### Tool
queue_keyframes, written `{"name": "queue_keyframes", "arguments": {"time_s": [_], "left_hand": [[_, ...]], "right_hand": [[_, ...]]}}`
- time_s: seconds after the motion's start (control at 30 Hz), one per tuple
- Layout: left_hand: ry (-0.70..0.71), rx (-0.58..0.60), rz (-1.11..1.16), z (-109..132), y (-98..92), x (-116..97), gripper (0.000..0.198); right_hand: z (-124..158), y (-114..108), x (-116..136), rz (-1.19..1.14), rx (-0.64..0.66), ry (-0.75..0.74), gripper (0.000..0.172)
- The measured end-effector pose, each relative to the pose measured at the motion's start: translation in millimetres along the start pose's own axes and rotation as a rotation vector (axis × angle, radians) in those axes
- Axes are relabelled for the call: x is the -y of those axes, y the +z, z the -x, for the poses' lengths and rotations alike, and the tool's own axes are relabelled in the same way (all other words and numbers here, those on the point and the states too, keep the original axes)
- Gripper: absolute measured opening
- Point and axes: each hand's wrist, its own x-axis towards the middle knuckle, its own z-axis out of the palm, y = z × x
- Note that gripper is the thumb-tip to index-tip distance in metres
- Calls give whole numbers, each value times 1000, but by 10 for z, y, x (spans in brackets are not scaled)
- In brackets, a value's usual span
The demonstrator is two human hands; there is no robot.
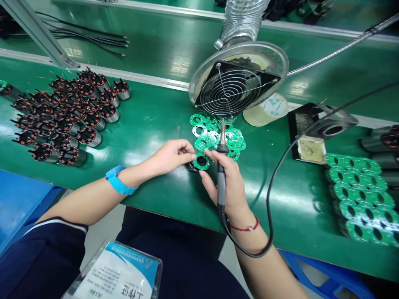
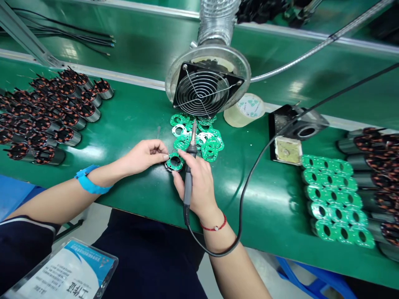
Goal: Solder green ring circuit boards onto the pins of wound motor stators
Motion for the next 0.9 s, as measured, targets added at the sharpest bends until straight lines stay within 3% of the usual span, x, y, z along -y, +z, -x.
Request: {"name": "queue_keyframes", "arguments": {"time_s": [0.2,0.4,0.5,0.73,0.9], "left_hand": [[-31,4,98,-21,23,-32,8],[-40,16,50,-8,2,-100,8],[-17,8,0,-5,2,-102,11],[61,71,-84,-34,-35,-59,9],[65,29,-86,-24,-20,-60,9]], "right_hand": [[-44,32,58,-85,30,-93,62],[-74,34,65,-75,-45,-76,52],[-84,35,61,-105,-102,-93,56],[-87,56,36,-83,-66,-118,55],[-90,34,53,-113,-113,-93,50]]}}
